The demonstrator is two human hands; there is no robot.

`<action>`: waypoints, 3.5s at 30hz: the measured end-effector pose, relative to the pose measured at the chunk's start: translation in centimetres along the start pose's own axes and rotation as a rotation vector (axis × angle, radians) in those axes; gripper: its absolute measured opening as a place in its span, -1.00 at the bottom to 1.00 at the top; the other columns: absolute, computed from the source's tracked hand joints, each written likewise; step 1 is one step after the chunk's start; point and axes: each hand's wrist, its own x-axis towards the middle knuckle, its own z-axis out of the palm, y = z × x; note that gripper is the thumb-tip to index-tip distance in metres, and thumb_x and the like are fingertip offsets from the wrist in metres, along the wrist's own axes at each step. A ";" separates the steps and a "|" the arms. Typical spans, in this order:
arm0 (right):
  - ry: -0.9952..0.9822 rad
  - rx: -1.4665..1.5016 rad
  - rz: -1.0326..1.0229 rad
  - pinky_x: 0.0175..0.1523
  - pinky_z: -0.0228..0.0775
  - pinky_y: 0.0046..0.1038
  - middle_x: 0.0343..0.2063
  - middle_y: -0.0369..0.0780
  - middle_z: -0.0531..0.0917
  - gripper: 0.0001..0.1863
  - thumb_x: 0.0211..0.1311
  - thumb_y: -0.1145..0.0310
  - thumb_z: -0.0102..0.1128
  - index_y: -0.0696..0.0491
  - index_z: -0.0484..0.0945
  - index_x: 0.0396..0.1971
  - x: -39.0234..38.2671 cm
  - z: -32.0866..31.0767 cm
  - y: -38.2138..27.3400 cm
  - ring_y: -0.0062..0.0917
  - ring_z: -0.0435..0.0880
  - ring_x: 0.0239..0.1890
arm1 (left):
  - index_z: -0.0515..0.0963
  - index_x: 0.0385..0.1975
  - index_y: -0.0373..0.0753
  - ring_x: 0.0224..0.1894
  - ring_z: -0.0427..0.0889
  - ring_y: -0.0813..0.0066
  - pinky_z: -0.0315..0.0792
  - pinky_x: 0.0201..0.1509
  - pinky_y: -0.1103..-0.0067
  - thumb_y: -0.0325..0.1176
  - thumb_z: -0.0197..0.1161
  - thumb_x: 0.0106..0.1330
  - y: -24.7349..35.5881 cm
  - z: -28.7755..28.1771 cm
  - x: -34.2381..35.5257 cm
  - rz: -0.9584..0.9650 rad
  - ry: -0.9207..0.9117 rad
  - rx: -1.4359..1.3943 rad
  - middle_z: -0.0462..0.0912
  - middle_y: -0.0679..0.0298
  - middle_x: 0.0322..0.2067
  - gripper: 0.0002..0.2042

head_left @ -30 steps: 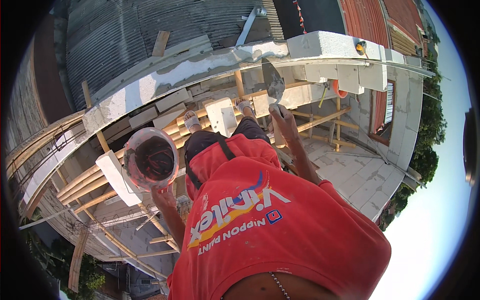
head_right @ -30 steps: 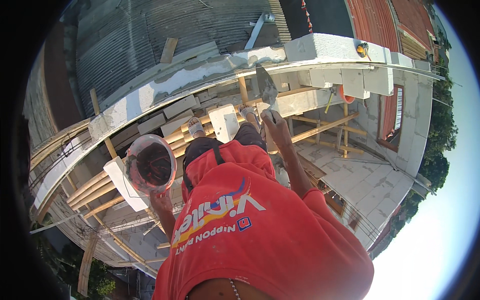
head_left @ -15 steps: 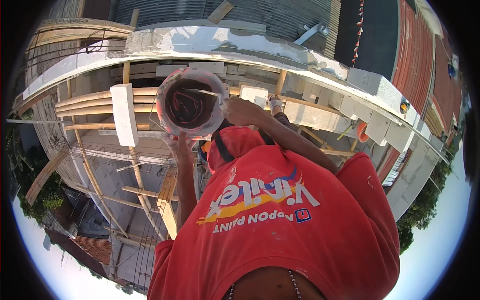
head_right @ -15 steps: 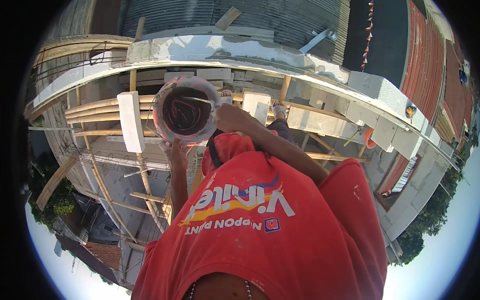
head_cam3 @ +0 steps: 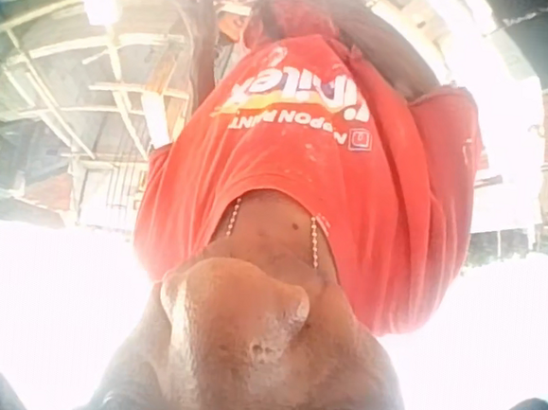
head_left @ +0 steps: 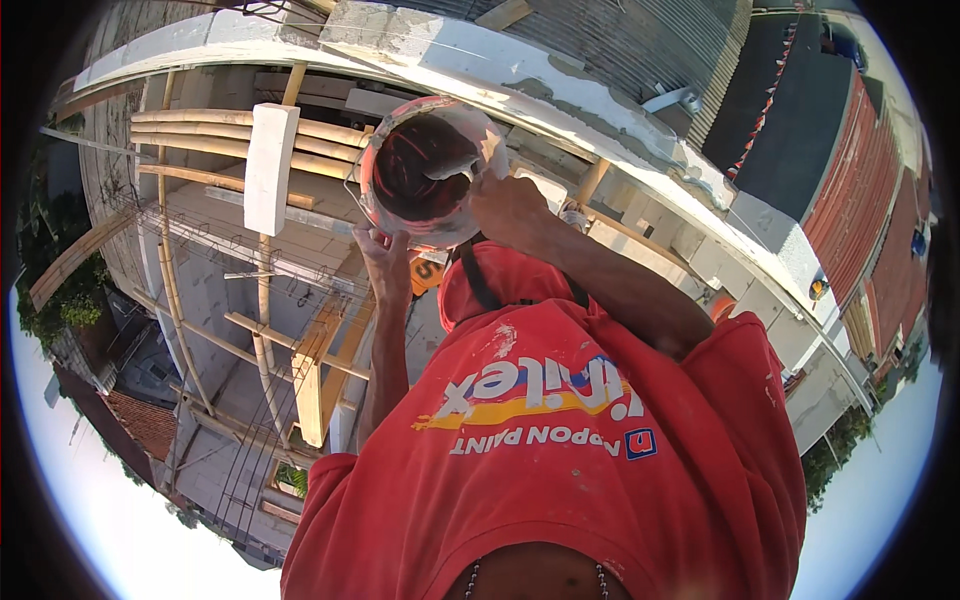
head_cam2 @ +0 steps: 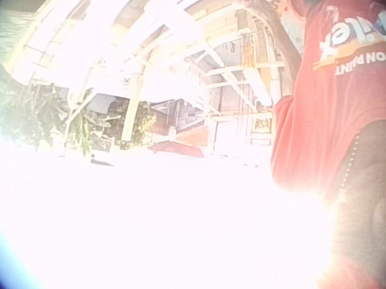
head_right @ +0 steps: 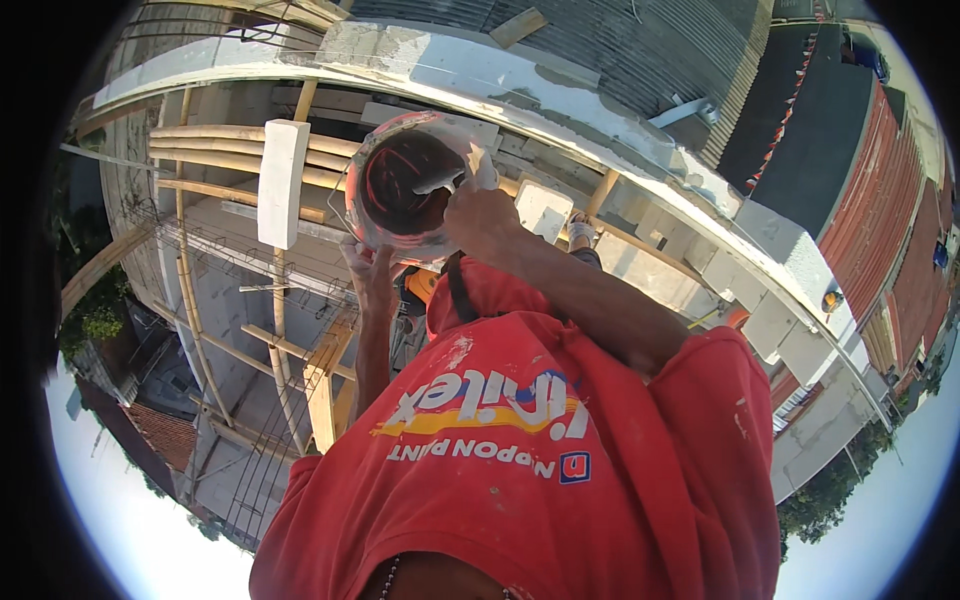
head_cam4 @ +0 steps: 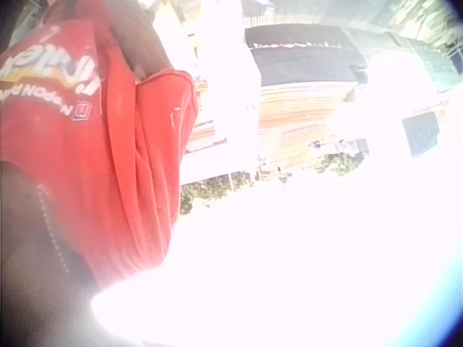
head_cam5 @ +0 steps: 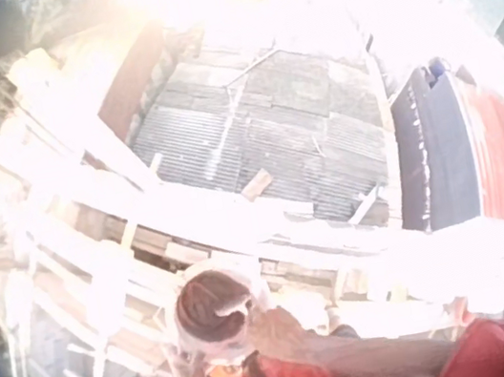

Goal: The person spreads mortar on a wall edge using a trowel, sets a concrete block on the mortar, taps the block with a hammer, and applies additional mortar to the block with the trowel.

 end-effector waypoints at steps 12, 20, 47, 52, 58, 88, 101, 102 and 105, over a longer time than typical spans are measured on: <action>-0.441 0.855 0.001 -0.47 0.54 -0.41 -0.32 -0.13 0.66 -0.55 0.32 0.11 0.17 0.21 0.55 -0.04 1.2 -0.2 0.0 -0.45 0.72 -0.45 | 0.17 0.02 -0.31 -0.09 0.55 0.40 0.58 -0.05 0.42 -0.55 0.18 0.22 0.8 2.0 -0.5 0.066 0.051 -0.032 0.47 0.12 -0.09 -0.58; -0.217 2.157 0.095 -0.63 0.33 -0.65 -0.43 -0.26 0.59 -0.59 0.45 0.01 0.11 0.12 0.53 -0.16 -6.3 1.8 5.5 -0.71 0.48 -0.63 | 0.07 0.12 -0.25 0.09 0.45 0.31 0.58 0.11 0.13 -0.46 0.24 0.26 -1.1 -1.5 2.1 -0.039 0.060 -0.299 0.33 0.11 0.08 -0.47; 0.685 0.371 0.710 -0.30 0.61 -0.26 -0.18 0.00 0.66 -0.55 0.29 0.18 0.18 0.24 0.47 -0.01 -2.9 2.5 14.6 -0.15 0.76 -0.31 | 0.06 0.17 -0.23 0.17 0.40 0.20 0.57 0.10 0.08 -0.42 0.32 0.23 -1.6 -4.4 5.2 -0.108 0.051 -0.266 0.27 0.08 0.16 -0.39; 0.640 1.803 0.316 -0.24 0.44 -0.51 -0.31 -0.30 0.55 -0.60 0.40 0.05 0.20 0.08 0.46 -0.04 -1.9 5.6 8.2 -0.62 0.57 -0.40 | 0.06 0.16 -0.25 0.18 0.39 0.18 0.59 0.10 0.09 -0.43 0.33 0.22 -2.3 -5.1 5.0 -0.134 0.099 -0.277 0.26 0.07 0.16 -0.38; 0.610 2.081 0.153 -0.21 0.44 -0.52 -0.30 -0.30 0.54 -0.63 0.43 0.08 0.15 0.08 0.48 -0.04 8.9 10.2 8.9 -0.64 0.57 -0.36 | 0.02 0.25 -0.20 0.12 0.49 0.10 0.63 0.01 0.06 -0.46 0.29 0.20 -2.1 -6.1 2.6 -0.174 0.125 -0.214 0.29 -0.02 0.16 -0.32; 0.105 0.783 0.554 0.17 0.43 -0.08 0.08 -0.01 0.58 -0.44 0.38 0.02 0.04 0.04 0.39 0.25 -13.3 4.8 6.4 -0.10 0.59 0.10 | 0.40 0.05 -0.51 0.17 0.55 0.10 0.56 0.25 0.18 -0.47 0.11 0.31 -9.6 -9.0 15.3 -0.479 0.004 -0.446 0.53 -0.03 0.09 -0.65; 0.304 0.322 0.069 -0.26 0.62 -0.12 -0.07 0.17 0.53 -0.43 0.20 0.30 0.16 0.28 0.37 0.17 -6.2 3.9 4.1 0.02 0.70 -0.12 | 0.21 0.27 -0.45 0.22 0.48 -0.07 0.42 0.32 -0.03 -0.54 0.09 0.25 -9.6 -1.9 4.1 -0.205 -0.135 -0.457 0.42 -0.06 0.20 -0.46; 0.311 0.322 0.067 -0.26 0.62 -0.12 -0.07 0.17 0.53 -0.43 0.20 0.30 0.16 0.28 0.37 0.17 -5.7 3.8 3.8 0.02 0.70 -0.12 | 0.23 0.25 -0.43 0.23 0.47 -0.04 0.41 0.33 -0.01 -0.53 0.12 0.27 -9.0 -0.8 2.6 -0.180 -0.128 -0.442 0.43 -0.05 0.19 -0.49; 0.326 0.346 0.059 -0.35 0.63 -0.22 -0.18 0.07 0.58 -0.53 0.16 0.34 0.16 0.38 0.47 0.00 -5.1 3.8 2.8 -0.12 0.67 -0.07 | 0.25 0.24 -0.38 0.23 0.48 0.00 0.44 0.31 0.03 -0.53 0.13 0.31 -7.3 2.1 -1.0 -0.143 -0.129 -0.418 0.45 -0.03 0.18 -0.51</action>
